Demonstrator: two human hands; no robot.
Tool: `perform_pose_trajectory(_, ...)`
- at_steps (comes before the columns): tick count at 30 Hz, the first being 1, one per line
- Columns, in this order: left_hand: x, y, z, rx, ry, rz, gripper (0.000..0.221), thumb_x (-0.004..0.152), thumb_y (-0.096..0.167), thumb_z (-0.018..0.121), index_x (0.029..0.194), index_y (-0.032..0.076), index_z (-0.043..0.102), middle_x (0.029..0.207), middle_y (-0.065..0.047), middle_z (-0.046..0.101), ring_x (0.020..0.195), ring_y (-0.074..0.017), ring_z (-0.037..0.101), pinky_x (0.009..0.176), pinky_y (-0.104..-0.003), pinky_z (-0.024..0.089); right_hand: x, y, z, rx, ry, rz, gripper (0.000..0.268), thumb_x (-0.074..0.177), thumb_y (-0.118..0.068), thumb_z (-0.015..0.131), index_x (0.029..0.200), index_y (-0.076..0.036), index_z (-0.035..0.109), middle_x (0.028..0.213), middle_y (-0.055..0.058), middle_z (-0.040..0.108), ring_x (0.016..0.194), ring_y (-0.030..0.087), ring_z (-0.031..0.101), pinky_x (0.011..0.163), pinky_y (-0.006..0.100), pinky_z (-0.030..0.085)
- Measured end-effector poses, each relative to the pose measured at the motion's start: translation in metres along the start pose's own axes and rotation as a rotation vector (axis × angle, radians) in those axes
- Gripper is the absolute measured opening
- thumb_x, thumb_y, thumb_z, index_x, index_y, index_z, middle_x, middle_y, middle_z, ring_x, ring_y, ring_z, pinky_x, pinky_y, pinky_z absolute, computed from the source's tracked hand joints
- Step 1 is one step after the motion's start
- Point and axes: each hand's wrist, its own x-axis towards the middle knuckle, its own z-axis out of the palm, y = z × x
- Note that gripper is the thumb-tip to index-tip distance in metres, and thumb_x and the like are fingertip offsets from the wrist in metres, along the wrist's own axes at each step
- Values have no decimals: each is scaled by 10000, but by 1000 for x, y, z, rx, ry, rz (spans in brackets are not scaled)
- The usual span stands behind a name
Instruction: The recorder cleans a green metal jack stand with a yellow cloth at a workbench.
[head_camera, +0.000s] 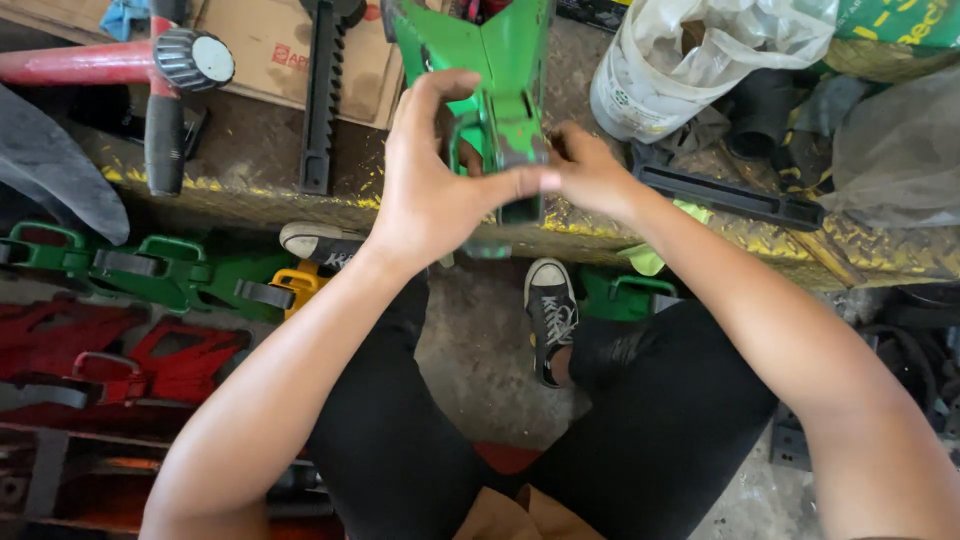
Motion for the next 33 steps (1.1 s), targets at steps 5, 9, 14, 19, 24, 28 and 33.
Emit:
perform_pose_trajectory(5,14,-4,8,-515,30,-291,796,777,474,917,1272,31,478,1101,-25,687,1036,-119,700,917,-286,616,-34,-105,-44,211,72,-147,198,1027,-107,573,1164,18,503,964,216,680,859,342,712,755,403,551)
perform_pose_trajectory(9,17,-16,10,-296,120,-114,698,902,360,959,1289,2,500,1111,-8,620,1023,-69,578,900,-238,548,-27,-105,-33,186,154,-238,236,1036,-40,521,1262,12,484,932,212,648,824,353,678,713,417,498)
perform_pose_trajectory(14,16,-17,8,-335,32,-230,633,884,337,942,1247,3,545,1037,8,615,875,-52,465,757,-216,476,-13,-78,-13,133,332,-487,251,1052,30,562,1287,1,479,1101,236,623,1000,375,656,826,414,542)
perform_pose_trajectory(19,11,-17,6,-372,-11,-237,689,875,373,923,1263,7,486,1041,18,622,902,-36,529,784,-207,519,-12,-112,-32,158,464,-532,293,1028,55,619,1300,-24,543,1200,165,605,1060,314,673,854,342,570)
perform_pose_trajectory(24,13,-14,4,-387,-60,-266,718,853,383,916,1261,10,458,999,10,623,874,-41,530,762,-206,525,0,-110,-31,265,498,-514,307,1048,77,672,1323,-57,659,1250,164,618,1073,275,696,897,321,580)
perform_pose_trajectory(28,14,-16,6,-376,-31,-256,702,854,373,920,1259,11,475,1004,14,632,866,-42,516,756,-210,508,-14,-112,-33,91,504,-521,433,1010,96,657,1410,-70,649,1253,165,662,1110,302,708,953,358,579)
perform_pose_trajectory(33,16,-21,10,-388,-24,-244,685,861,368,923,1247,11,484,1002,20,614,874,-37,515,758,-205,503,-11,-103,-39,-40,527,-609,405,978,64,700,1350,-93,673,1218,144,700,1165,350,685,1008,404,566)
